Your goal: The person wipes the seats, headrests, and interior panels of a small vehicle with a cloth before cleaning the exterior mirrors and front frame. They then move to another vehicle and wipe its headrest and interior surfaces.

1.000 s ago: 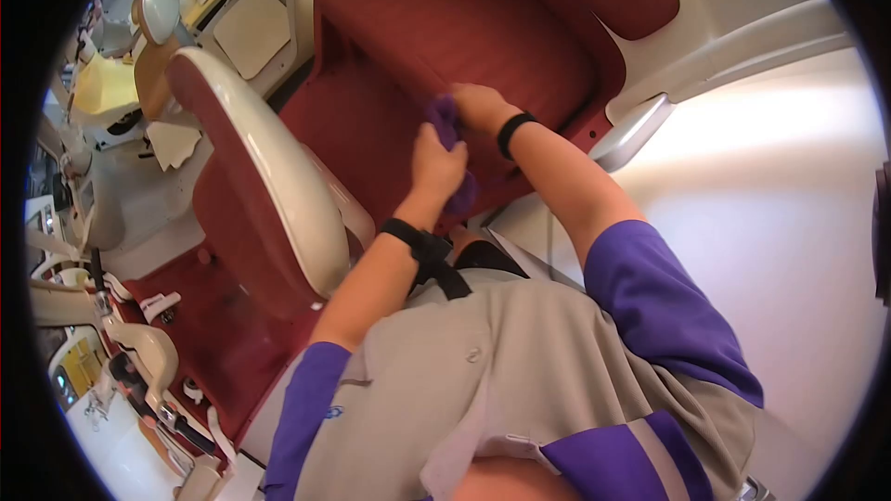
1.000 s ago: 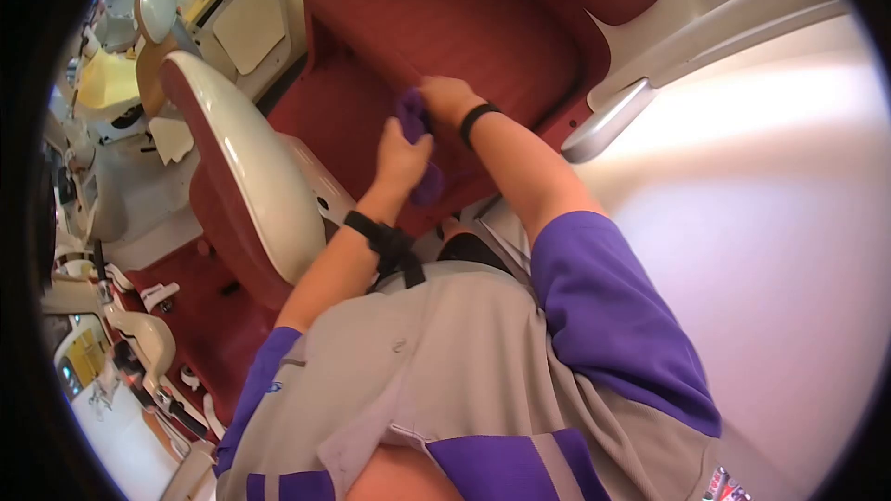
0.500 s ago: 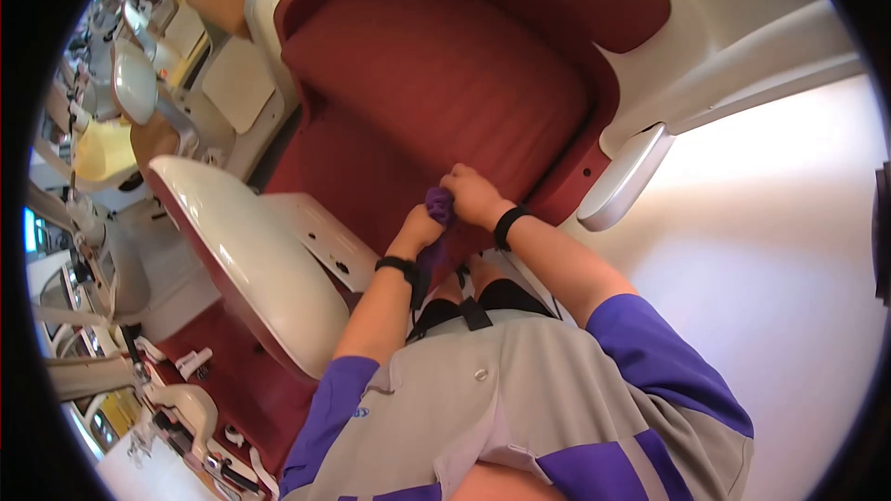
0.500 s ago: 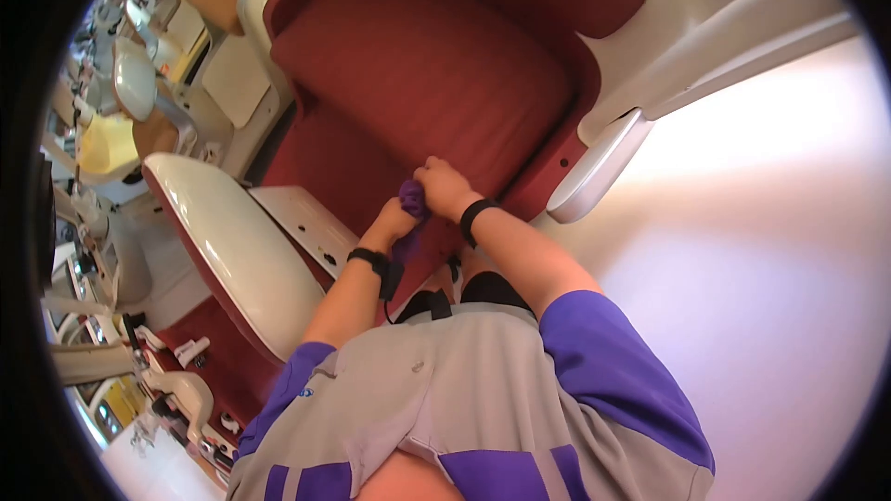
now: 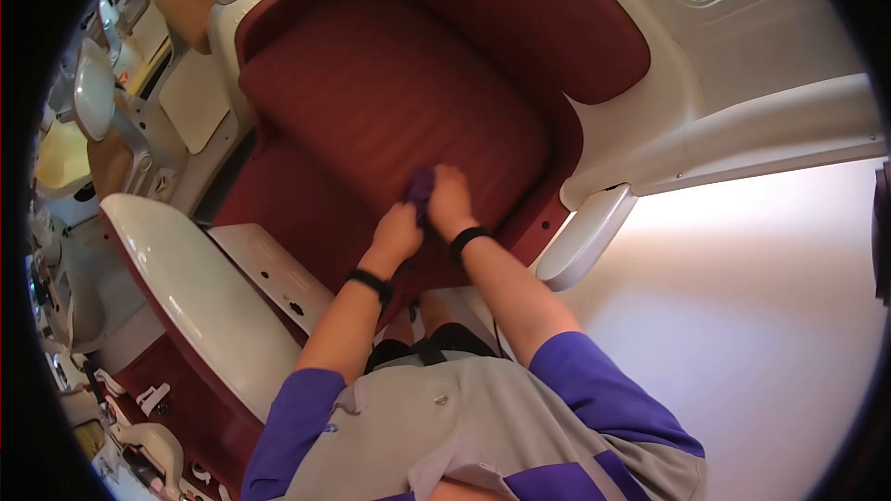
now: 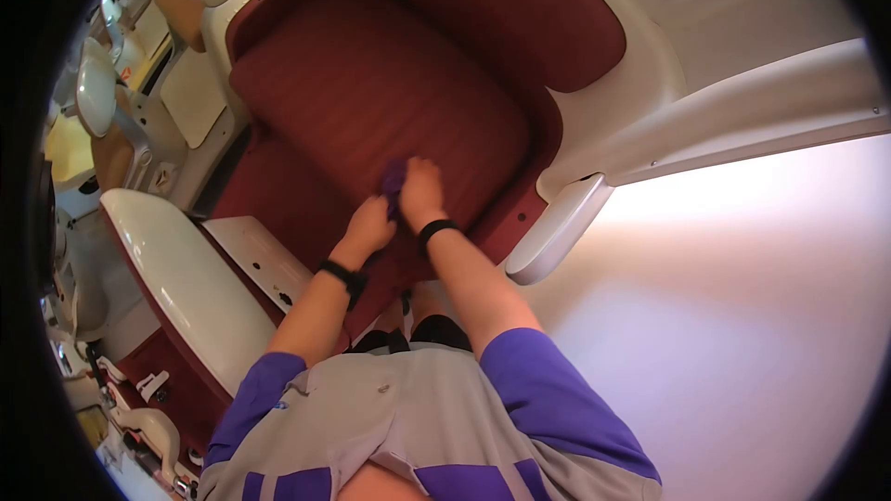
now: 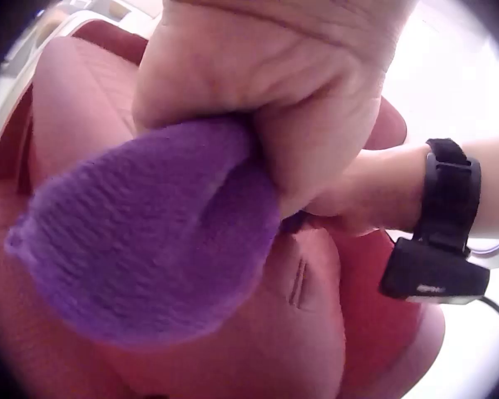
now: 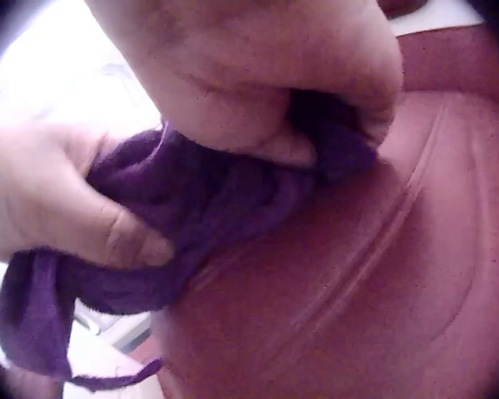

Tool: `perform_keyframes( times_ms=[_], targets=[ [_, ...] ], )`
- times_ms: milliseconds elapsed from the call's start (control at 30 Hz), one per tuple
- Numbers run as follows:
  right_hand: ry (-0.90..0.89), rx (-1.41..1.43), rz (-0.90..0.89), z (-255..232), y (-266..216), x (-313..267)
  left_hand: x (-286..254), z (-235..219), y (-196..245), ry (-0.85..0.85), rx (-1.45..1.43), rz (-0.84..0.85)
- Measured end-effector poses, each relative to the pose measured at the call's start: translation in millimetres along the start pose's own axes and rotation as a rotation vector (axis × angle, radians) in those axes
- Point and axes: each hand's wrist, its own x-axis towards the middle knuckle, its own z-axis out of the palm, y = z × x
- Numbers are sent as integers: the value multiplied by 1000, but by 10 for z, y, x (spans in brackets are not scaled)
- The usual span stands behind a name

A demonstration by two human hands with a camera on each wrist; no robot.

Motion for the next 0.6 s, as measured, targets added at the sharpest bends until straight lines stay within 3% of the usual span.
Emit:
perform_keyframes(
  times_ms=[100,133,233,333,367,467,567,600],
  targets=[
    [-151,111,-79,-32,-55,116,33,-148,-194,-379,-119,-146],
    [-208,157,-104,-54,-75,234,74,-304,-92,-330,-98,-97],
    [51,81,48,-284,83,593,489,-670,231,-156,-92,51],
    [290,5,187,-581,573,949,1027,-633,655,122,-122,405],
    [372,-39,230,-647,777,1011,1136,-542,784,100,-80,412],
    [336,-1,253,-1032,989,999,1375,-206,891,24,85,430],
    [401,-217,62,-368,1676,986,1299,215,568,32,99,388],
    [412,-76,180,-335,1405,901,1192,174,578,-4,100,362]
  ],
)
